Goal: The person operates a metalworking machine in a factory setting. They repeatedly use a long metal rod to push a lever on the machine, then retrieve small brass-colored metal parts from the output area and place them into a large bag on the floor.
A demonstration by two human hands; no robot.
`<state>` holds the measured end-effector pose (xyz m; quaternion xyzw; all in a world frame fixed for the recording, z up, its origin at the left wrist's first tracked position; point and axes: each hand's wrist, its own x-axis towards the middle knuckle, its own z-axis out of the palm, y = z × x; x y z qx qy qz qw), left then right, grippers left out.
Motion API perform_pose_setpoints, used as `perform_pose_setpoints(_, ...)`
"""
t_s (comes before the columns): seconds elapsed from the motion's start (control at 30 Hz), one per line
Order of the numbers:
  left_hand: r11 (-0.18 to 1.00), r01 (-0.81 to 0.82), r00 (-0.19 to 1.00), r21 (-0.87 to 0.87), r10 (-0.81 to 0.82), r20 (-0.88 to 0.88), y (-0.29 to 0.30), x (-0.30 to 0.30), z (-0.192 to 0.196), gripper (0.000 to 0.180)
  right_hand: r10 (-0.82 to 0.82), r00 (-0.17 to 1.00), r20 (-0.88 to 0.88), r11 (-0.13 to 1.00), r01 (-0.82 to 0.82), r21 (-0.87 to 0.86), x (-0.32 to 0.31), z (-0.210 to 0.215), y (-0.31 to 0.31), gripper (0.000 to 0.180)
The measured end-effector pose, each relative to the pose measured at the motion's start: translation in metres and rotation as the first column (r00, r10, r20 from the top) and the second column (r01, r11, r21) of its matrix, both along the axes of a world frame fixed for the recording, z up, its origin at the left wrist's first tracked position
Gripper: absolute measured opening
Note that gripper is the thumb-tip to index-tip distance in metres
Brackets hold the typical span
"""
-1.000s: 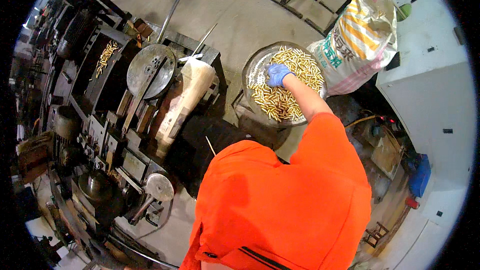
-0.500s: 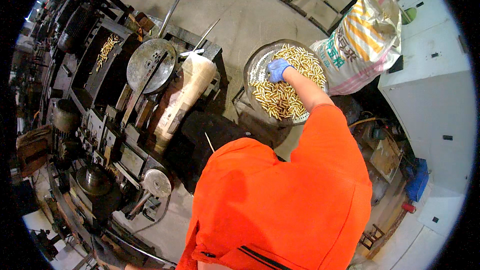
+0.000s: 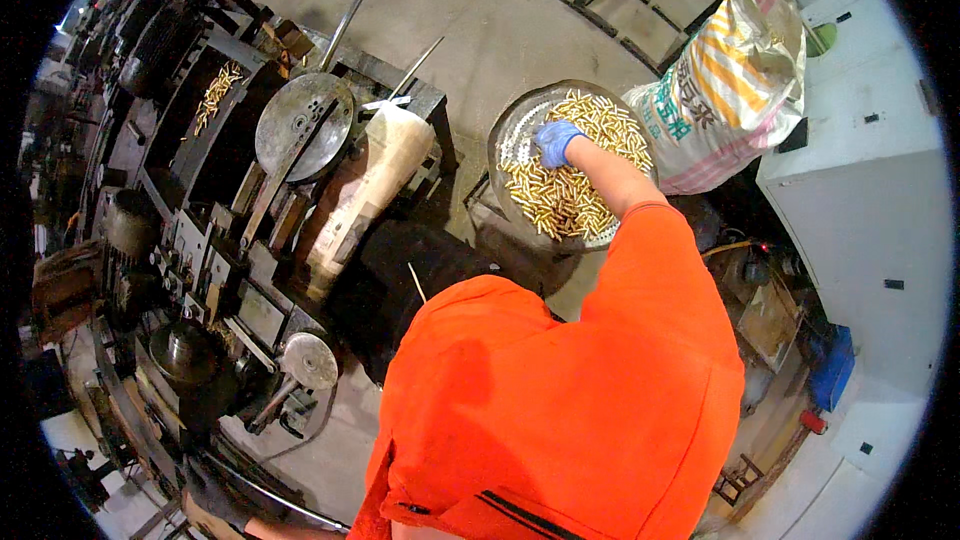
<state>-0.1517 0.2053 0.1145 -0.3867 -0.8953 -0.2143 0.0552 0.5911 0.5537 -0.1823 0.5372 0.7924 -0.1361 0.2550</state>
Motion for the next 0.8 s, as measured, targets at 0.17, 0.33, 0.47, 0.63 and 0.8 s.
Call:
perform_pose_setpoints(0.17,1.0,0.002,1.0,0.012,-0.002,0.009,0.0,0.008,-0.001,0.036,-0.004,0.996,0.084,0.999,0.008,-0.053,-0.019,0.018,0.006,0.037)
perform_pose_setpoints(0.33,1.0,0.0,1.0,0.03,-0.001,0.019,-0.002,0.013,0.0,0.036,-0.009,0.998,0.057,0.998,0.006,0.057,-0.029,0.013,0.008,0.032)
perform_pose_setpoints(0.47,0.999,-0.011,1.0,0.032,0.01,0.029,-0.009,0.019,0.001,0.036,-0.044,0.996,0.082,0.997,0.038,0.067,-0.043,0.016,0.018,0.037)
perform_pose_setpoints(0.63,0.999,-0.007,0.999,0.052,0.005,0.045,-0.005,0.028,0.006,0.035,-0.022,0.995,0.095,0.999,0.018,0.044,-0.038,-0.003,0.026,0.037)
perform_pose_setpoints(0.8,0.995,0.003,0.996,0.103,-0.012,0.093,-0.003,0.048,0.008,0.035,-0.279,0.949,-0.147,0.935,0.303,0.184,-0.042,0.043,0.014,0.045)
